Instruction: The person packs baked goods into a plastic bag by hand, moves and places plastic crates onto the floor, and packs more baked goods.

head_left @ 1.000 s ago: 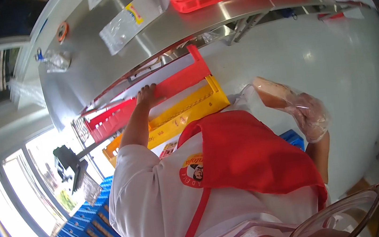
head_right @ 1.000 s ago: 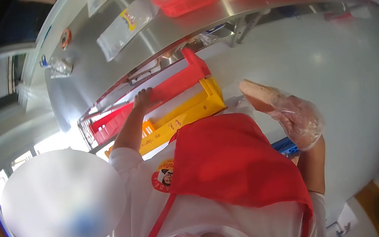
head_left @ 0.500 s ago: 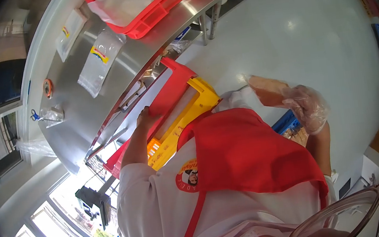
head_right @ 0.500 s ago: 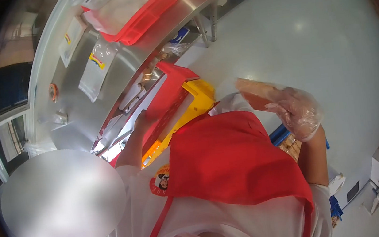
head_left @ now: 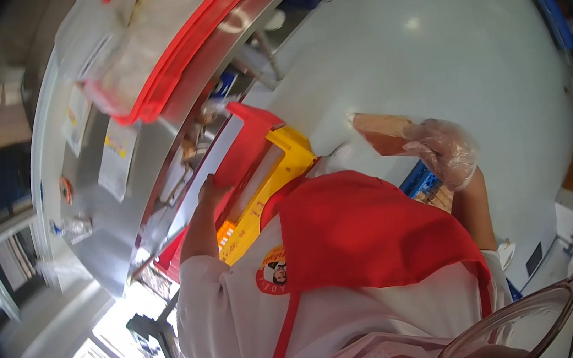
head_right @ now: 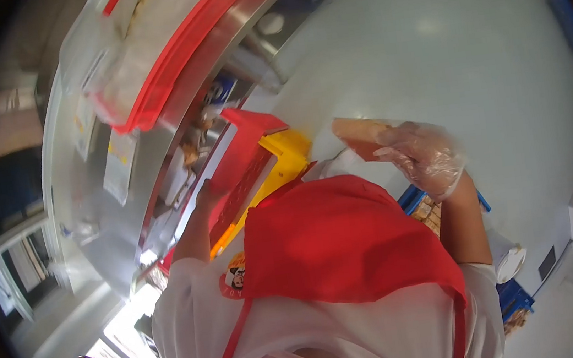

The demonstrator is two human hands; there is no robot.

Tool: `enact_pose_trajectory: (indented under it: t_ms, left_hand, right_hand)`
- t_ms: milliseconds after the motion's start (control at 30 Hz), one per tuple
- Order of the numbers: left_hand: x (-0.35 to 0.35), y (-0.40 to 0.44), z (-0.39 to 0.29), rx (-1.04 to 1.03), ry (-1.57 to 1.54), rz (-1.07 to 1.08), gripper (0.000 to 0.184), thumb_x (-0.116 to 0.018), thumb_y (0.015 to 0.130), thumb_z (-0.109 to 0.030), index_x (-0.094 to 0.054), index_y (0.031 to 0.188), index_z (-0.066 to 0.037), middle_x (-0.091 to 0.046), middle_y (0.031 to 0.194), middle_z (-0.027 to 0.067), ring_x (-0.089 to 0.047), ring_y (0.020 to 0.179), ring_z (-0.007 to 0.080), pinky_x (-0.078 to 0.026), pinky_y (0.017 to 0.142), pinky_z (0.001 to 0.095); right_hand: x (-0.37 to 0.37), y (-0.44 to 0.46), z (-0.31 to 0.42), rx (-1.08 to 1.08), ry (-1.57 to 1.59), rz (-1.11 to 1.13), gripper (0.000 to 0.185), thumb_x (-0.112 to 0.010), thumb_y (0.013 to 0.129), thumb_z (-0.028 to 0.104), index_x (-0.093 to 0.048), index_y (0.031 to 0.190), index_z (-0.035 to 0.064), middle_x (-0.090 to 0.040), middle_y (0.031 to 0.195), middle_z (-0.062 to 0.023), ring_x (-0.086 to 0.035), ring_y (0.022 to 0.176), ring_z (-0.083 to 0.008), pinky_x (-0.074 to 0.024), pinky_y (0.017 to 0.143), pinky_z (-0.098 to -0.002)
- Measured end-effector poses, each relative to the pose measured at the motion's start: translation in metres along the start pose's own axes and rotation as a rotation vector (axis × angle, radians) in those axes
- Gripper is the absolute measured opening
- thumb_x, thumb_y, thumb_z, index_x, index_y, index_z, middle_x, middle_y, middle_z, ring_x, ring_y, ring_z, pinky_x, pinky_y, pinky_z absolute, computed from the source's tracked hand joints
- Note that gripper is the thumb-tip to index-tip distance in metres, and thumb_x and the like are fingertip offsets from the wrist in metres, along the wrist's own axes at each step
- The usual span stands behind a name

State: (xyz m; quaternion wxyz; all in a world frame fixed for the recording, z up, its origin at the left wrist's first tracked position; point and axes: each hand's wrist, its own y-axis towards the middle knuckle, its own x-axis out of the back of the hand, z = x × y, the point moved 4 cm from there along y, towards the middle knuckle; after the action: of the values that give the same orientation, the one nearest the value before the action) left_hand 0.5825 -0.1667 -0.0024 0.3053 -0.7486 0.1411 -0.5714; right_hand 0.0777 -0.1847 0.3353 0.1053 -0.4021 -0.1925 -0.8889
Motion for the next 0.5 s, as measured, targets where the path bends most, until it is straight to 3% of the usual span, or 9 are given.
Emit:
enact_pose_trajectory:
  t_ms: [67, 133, 233, 333, 400, 500]
  left_hand:
    - [0.003, 0.019, -0.021, -0.050, 0.047, -0.014, 0.079, -0.073, 0.058, -0.050, -0.043, 0.115, -0.005, -0.055, 0.109, 0.0189, -0.053, 0.102, 0.0340, -0.044, 0.085, 0.0405]
    - [0.017, 0.026, -0.059, -0.096, -0.053, 0.025, 0.081, -0.074, 0.056, -0.050, -0.041, 0.117, -0.008, -0.049, 0.119, 0.0181, -0.046, 0.112, 0.0332, -0.038, 0.092, 0.0422]
    - [0.013, 0.041, -0.111, 0.048, 0.068, -0.113, 0.098, -0.075, 0.054, -0.052, -0.027, 0.131, -0.014, -0.029, 0.134, 0.0182, -0.027, 0.125, 0.0350, -0.026, 0.100, 0.0462]
    - [0.010, 0.058, -0.157, -0.164, 0.276, -0.086, 0.116, -0.074, 0.052, -0.055, -0.005, 0.139, -0.024, -0.009, 0.141, 0.0180, -0.010, 0.130, 0.0376, -0.016, 0.103, 0.0501]
    - [0.016, 0.068, -0.180, -0.223, 0.340, 0.007, 0.124, -0.075, 0.051, -0.056, 0.009, 0.138, -0.029, 0.000, 0.141, 0.0226, -0.004, 0.131, 0.0393, -0.013, 0.104, 0.0506]
    - [0.018, 0.102, -0.196, -0.251, 0.421, 0.130, 0.124, -0.075, 0.051, -0.056, 0.009, 0.138, -0.029, 0.001, 0.141, 0.0228, -0.003, 0.131, 0.0394, -0.013, 0.104, 0.0507]
  right_hand:
    - [0.016, -0.011, -0.011, -0.020, -0.082, -0.013, 0.009, -0.067, 0.071, 0.009, -0.064, 0.079, 0.0116, -0.062, 0.080, -0.0060, -0.056, 0.064, -0.0260, -0.0445, 0.055, -0.0348]
    - [0.033, -0.028, -0.026, -0.094, -0.142, -0.045, 0.007, -0.066, 0.072, 0.011, -0.064, 0.079, 0.0123, -0.061, 0.078, -0.0060, -0.056, 0.064, -0.0261, -0.0440, 0.054, -0.0352]
    - [0.059, -0.056, -0.049, -0.220, -0.171, -0.135, 0.006, -0.065, 0.074, 0.012, -0.062, 0.079, 0.0110, -0.058, 0.073, -0.0073, -0.054, 0.062, -0.0275, -0.0426, 0.053, -0.0360]
    - [0.051, -0.057, -0.073, -0.309, -0.191, -0.183, 0.008, -0.066, 0.073, 0.012, -0.059, 0.076, 0.0071, -0.054, 0.066, -0.0097, -0.052, 0.059, -0.0294, -0.0407, 0.051, -0.0363]
    - [0.060, -0.068, -0.078, -0.434, -0.267, -0.214, 0.011, -0.066, 0.074, 0.016, -0.059, 0.074, 0.0072, -0.053, 0.064, -0.0092, -0.051, 0.057, -0.0290, -0.0404, 0.051, -0.0359]
    - [0.035, -0.074, -0.095, -0.599, -0.318, -0.287, 0.018, -0.066, 0.073, 0.025, -0.060, 0.073, 0.0078, -0.053, 0.064, -0.0101, -0.052, 0.058, -0.0294, -0.0413, 0.051, -0.0365]
